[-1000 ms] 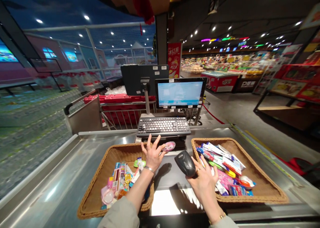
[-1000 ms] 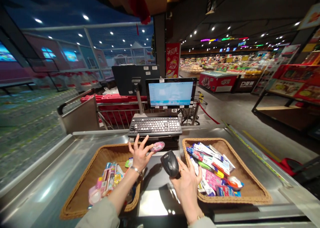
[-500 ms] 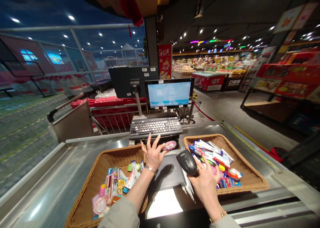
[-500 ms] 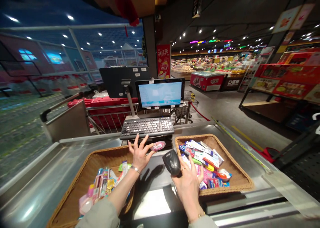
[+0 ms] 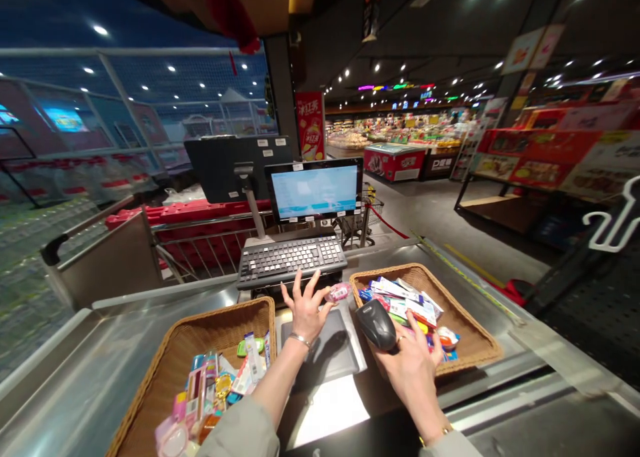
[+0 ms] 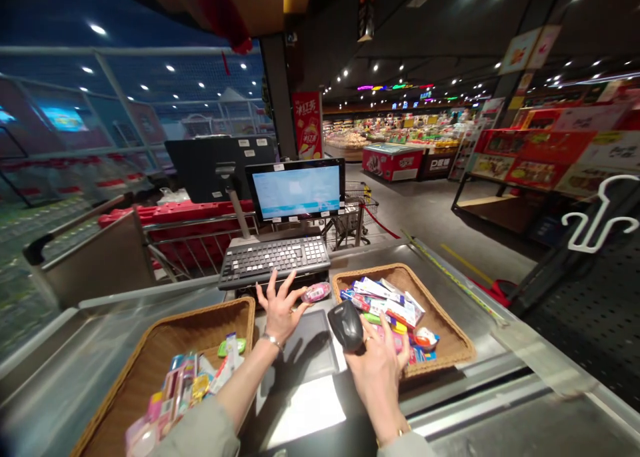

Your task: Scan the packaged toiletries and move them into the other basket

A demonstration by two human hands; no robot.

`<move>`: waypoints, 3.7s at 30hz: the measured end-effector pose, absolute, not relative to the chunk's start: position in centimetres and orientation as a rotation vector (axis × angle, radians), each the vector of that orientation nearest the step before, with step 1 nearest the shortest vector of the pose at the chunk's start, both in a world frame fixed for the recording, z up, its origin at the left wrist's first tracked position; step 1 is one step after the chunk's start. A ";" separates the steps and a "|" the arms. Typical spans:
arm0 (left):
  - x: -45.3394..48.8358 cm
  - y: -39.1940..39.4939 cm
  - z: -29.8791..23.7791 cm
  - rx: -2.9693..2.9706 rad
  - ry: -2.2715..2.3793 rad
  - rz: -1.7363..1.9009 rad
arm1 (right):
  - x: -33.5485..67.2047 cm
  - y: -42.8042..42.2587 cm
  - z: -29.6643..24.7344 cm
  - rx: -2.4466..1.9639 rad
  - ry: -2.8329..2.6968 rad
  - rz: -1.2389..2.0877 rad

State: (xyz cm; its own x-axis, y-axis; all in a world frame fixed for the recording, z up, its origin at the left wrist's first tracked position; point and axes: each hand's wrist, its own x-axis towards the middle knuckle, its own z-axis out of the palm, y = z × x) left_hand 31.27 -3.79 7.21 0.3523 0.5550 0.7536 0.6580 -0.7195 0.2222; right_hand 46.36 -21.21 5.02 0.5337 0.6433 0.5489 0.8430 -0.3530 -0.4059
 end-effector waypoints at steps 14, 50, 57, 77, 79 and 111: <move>35.1 -4.2 7.1 -2.542 -1.074 -1.312 | 48.8 -22.2 4.8 -2.195 -1.038 -0.415; 42.5 -7.3 4.6 -2.828 -0.727 -1.223 | 54.0 -27.5 3.0 -2.323 -0.601 -0.525; 44.1 -8.9 3.6 -2.923 -0.611 -1.200 | 54.4 -28.4 3.5 -2.364 -0.562 -0.564; 41.7 -8.8 6.6 -2.781 -1.003 -1.075 | 53.0 -24.8 4.7 -2.314 -0.729 -0.498; 40.8 -8.5 7.1 -2.765 -1.036 -1.064 | 52.5 -24.1 5.0 -2.304 -0.779 -0.484; 21.2 -6.8 5.9 -2.358 -1.659 -0.817 | 41.1 -15.5 4.9 -1.997 -1.448 -0.247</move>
State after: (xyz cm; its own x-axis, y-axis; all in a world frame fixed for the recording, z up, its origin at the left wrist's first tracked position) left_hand 21.16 -6.83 5.87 0.2424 0.8272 0.5069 0.9060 -0.3798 0.1866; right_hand 41.14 -15.50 4.92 0.3721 0.7804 0.5025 0.9028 -0.1784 -0.3913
